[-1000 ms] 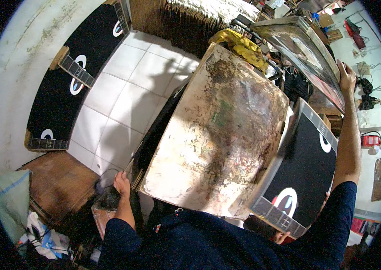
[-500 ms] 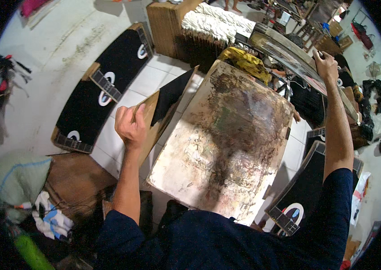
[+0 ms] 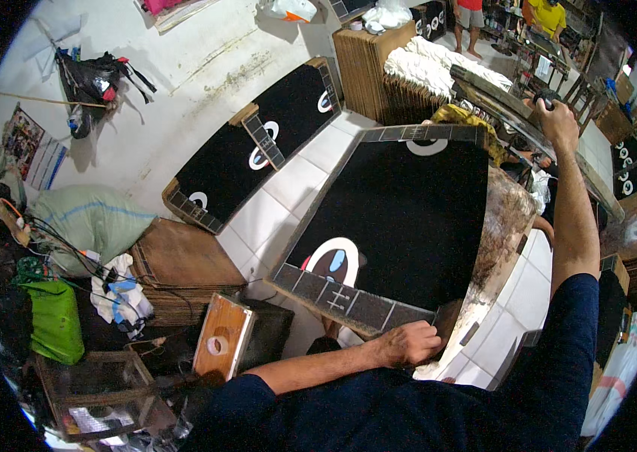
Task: The person performs screen printing on a black t-shirt using a squeegee and a screen frame. They repeatedly align the screen, pull ink across the mesh, and lift the frame to reveal the printed design. The process is repeated multiple times on the same garment.
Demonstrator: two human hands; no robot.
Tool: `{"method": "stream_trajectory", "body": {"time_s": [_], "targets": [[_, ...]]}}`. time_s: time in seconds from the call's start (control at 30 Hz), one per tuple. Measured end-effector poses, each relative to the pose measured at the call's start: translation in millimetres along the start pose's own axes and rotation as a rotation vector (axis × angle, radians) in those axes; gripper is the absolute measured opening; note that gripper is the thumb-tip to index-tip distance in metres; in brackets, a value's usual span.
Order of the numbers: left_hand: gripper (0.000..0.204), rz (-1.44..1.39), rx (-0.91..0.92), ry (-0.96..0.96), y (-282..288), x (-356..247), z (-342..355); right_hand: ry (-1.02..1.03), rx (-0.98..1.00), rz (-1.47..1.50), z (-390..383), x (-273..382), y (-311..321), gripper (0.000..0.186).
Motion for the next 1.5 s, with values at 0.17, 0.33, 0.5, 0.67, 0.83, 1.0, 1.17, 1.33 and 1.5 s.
{"method": "stream_trajectory", "body": {"time_s": [0.17, 0.33, 0.5, 0.67, 0.83, 1.0, 1.17, 1.33, 1.5], "targets": [[0.066, -0.02, -0.195, 0.648, 31.8, 99.0, -110.7, -0.013, -0.04, 0.016, -8.5, 6.0, 4.9, 0.071], [0.067, 0.817, -0.427, 1.484, 157.1, 183.6, -302.9, -0.034, -0.077, 0.027, -11.6, 7.5, 7.9, 0.066], [0.057, 0.291, -0.557, 1.729, 194.4, 226.4, -406.9, -0.046, -0.014, 0.004, -10.2, 7.1, 3.0, 0.064], [0.057, 0.065, -0.886, 1.552, 200.1, 215.9, -404.9, -0.087, -0.024, -0.082, -11.4, 5.2, -5.3, 0.068], [0.051, -0.206, -0.812, 1.526, 187.4, 236.7, -365.4, -0.027, -0.118, -0.108, -8.4, 9.0, -9.2, 0.067], [0.055, -0.121, -0.596, 1.623, 139.1, 246.7, -334.2, -0.016, -0.126, -0.128, -6.1, 5.9, -12.1, 0.066], [0.056, 0.221, -0.374, 1.709, 149.0, 231.1, -344.5, -0.015, -0.132, -0.106, -5.6, -2.9, -12.5, 0.066], [0.062, 0.074, -0.314, 1.397, 181.0, 220.0, -339.3, -0.054, -0.102, -0.081, -4.0, 0.4, -4.1, 0.066], [0.079, 0.111, -0.078, 1.423, 193.4, 213.4, -312.9, -0.123, -0.183, 0.053, -11.5, 15.0, 14.8, 0.06]]}}
Point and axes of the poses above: each hand's wrist, its own z-axis towards the middle knuckle, its own y-axis out of the back of the hand, x = y × z, the point moved 3 cm from there along z, towards the middle knuckle, and after that the axes turned 8 degrees about -z, right-handed, at the moved point
